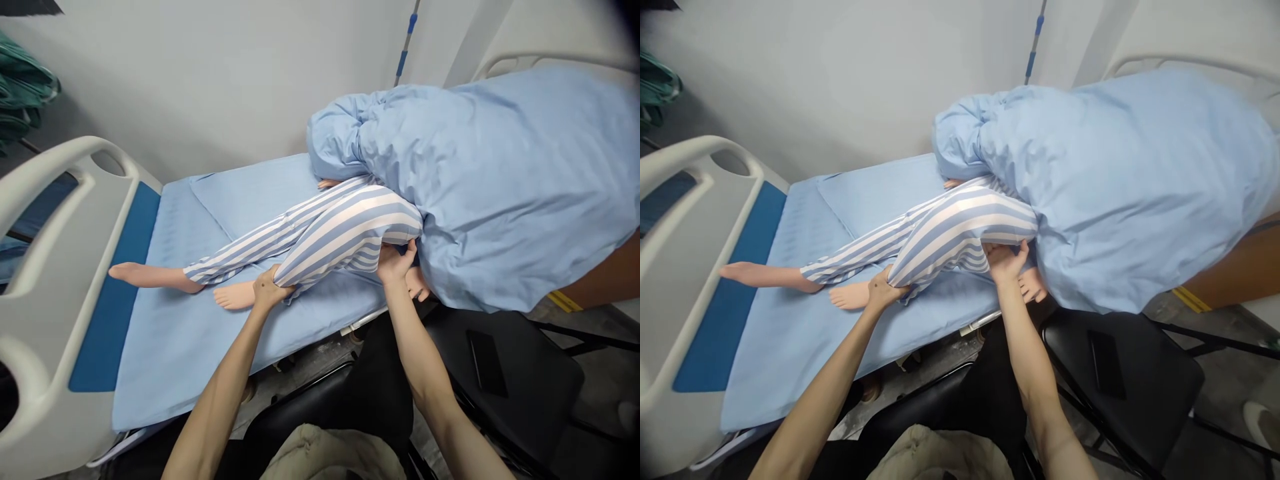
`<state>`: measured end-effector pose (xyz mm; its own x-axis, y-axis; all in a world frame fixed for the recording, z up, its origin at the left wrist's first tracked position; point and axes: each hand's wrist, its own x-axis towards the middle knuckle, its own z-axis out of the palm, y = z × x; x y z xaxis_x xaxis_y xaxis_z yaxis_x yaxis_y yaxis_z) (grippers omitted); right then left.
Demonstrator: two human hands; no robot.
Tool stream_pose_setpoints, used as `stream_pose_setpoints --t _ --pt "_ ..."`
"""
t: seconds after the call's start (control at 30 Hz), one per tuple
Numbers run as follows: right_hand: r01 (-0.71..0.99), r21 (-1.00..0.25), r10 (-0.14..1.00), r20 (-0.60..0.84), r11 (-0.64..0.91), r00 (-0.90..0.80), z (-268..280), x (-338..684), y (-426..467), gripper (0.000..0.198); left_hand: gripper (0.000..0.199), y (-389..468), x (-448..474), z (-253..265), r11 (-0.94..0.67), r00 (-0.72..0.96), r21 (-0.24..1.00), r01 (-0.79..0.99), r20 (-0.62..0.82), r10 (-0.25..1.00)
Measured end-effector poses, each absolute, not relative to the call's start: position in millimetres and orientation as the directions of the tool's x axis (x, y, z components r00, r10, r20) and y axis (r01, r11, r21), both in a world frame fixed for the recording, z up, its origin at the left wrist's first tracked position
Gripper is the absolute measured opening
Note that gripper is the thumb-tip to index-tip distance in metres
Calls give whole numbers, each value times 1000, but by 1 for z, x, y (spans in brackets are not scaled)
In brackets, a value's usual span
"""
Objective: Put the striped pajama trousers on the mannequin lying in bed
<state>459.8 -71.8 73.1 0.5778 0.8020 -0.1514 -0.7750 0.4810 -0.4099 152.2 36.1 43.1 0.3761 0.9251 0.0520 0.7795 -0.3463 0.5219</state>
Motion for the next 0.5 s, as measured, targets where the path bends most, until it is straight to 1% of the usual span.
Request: stream_pose_setpoints --t 0.23,0.4,0.5 --pt "-799 -402 823 -167 447 544 74 454 -74 53 52 41 143 43 -392 419 498 774 62 906" --pt "-793 -433 830 -158 428 535 75 452 -76 54 53 44 138 42 -405 433 464 788 51 900" --pt "-809 -415 839 -167 416 517 79 451 -77 55 53 44 132 45 -423 454 457 783 44 890"
